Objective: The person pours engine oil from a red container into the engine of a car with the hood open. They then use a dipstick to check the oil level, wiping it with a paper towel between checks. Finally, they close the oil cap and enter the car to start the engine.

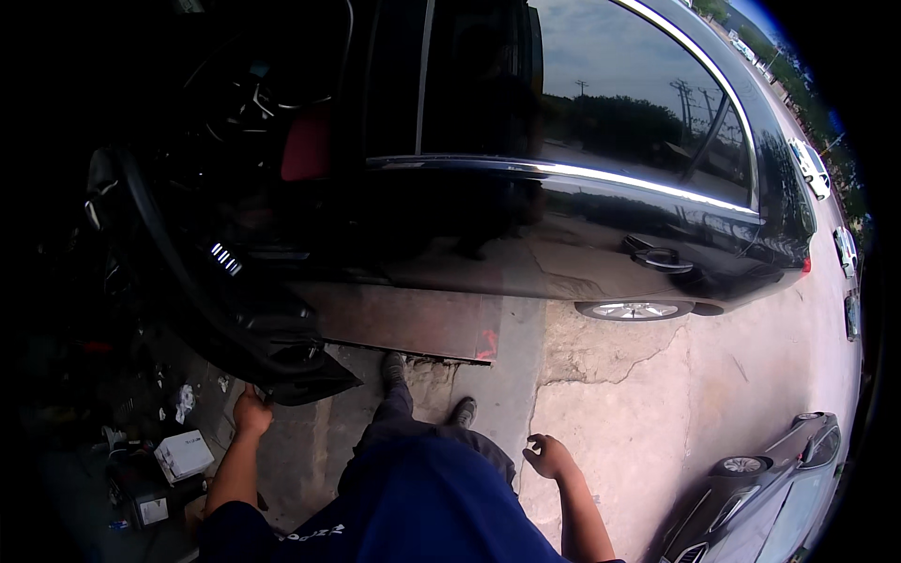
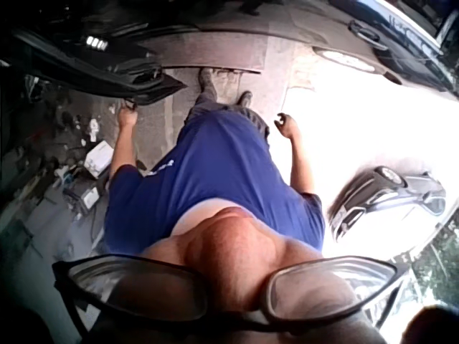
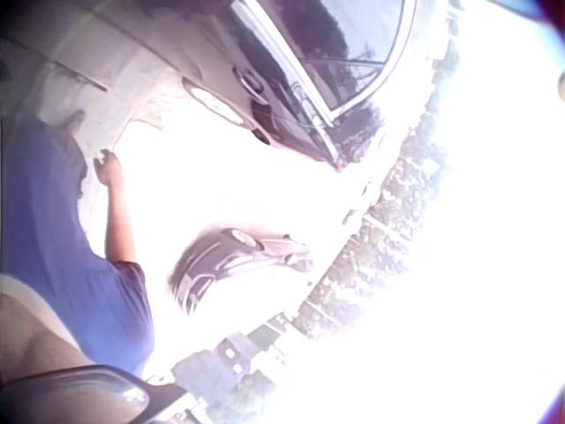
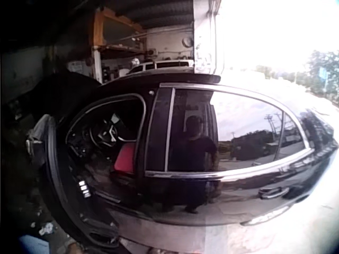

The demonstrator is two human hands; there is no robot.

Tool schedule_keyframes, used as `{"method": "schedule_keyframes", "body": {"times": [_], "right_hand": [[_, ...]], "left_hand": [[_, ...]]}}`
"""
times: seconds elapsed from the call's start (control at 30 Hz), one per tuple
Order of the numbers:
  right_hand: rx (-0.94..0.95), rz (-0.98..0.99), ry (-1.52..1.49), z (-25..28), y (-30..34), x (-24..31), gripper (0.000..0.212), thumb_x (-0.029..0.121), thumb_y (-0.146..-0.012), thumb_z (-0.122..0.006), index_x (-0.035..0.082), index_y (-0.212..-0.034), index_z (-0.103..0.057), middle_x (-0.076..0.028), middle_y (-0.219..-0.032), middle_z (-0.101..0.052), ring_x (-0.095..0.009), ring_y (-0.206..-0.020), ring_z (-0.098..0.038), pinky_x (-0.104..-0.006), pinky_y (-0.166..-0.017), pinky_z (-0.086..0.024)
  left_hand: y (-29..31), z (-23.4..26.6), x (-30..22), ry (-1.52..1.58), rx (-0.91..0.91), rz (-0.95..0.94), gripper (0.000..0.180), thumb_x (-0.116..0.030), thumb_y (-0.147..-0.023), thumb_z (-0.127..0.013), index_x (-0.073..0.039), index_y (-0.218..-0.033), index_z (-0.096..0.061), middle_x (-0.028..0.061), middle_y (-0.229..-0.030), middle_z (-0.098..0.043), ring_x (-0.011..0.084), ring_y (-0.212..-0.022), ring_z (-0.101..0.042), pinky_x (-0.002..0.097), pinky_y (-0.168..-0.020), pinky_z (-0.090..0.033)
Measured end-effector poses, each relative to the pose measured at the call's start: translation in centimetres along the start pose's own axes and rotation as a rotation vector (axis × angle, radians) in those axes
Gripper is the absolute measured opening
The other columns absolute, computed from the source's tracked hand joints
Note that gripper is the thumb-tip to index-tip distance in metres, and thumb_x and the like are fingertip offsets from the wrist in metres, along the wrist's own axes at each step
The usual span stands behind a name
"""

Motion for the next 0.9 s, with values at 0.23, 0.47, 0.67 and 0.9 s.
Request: {"method": "schedule_keyframes", "body": {"times": [0.23, 0.47, 0.67, 0.9], "right_hand": [[0.087, 0.119, -0.049, -2.5, -4.2, 3.9, 0.052, 0.036, -0.095, -0.073, 0.005, -0.137, -0.070, -0.021, -0.119, -0.077, -0.039, -0.114, -0.073, -0.0446, -0.100, -0.058], [0.032, 0.355, 0.082, -0.9, -8.5, 16.8, 0.048, 0.036, -0.095, -0.073, 0.007, -0.133, -0.071, -0.020, -0.119, -0.077, -0.039, -0.113, -0.072, -0.0452, -0.100, -0.058], [0.093, 0.413, 0.211, -4.2, -13.0, 28.5, 0.048, 0.036, -0.095, -0.074, 0.008, -0.133, -0.071, -0.019, -0.120, -0.077, -0.037, -0.113, -0.074, -0.0444, -0.099, -0.058], [0.300, 0.480, 0.278, -15.6, -18.6, 43.1, 0.052, 0.034, -0.094, -0.071, 0.007, -0.139, -0.068, -0.021, -0.125, -0.076, -0.039, -0.118, -0.072, -0.0457, -0.101, -0.057]], "left_hand": [[11.0, -9.0, 14.2, 0.722, -0.504, 0.261, 0.038, -0.027, -0.097, -0.064, 0.005, -0.119, -0.066, 0.0188, -0.113, -0.073, 0.0340, -0.091, -0.071, 0.0449, -0.078, -0.057], [12.2, -10.9, 23.2, 1.424, -0.677, 1.126, 0.028, -0.021, -0.092, -0.051, -0.001, -0.103, -0.067, 0.0130, -0.087, -0.067, 0.0280, -0.062, -0.061, 0.0433, -0.052, -0.048], [13.9, -12.2, 33.2, 1.603, -1.047, 1.037, 0.028, -0.035, -0.102, -0.056, -0.009, -0.098, -0.067, 0.0093, -0.081, -0.065, 0.0227, -0.059, -0.059, 0.0385, -0.048, -0.045], [16.8, -9.6, 47.1, 1.530, -0.866, 1.079, 0.023, -0.032, -0.098, -0.061, -0.013, -0.086, -0.064, 0.0037, -0.076, -0.061, 0.0204, -0.060, -0.056, 0.0368, -0.048, -0.041]]}}
Point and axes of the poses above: each hand's wrist, its own y-axis away from the middle knuckle, its own z-axis out of the back of the hand, x = y × z, the point moved 4 cm from there along -y, towards the middle knuckle
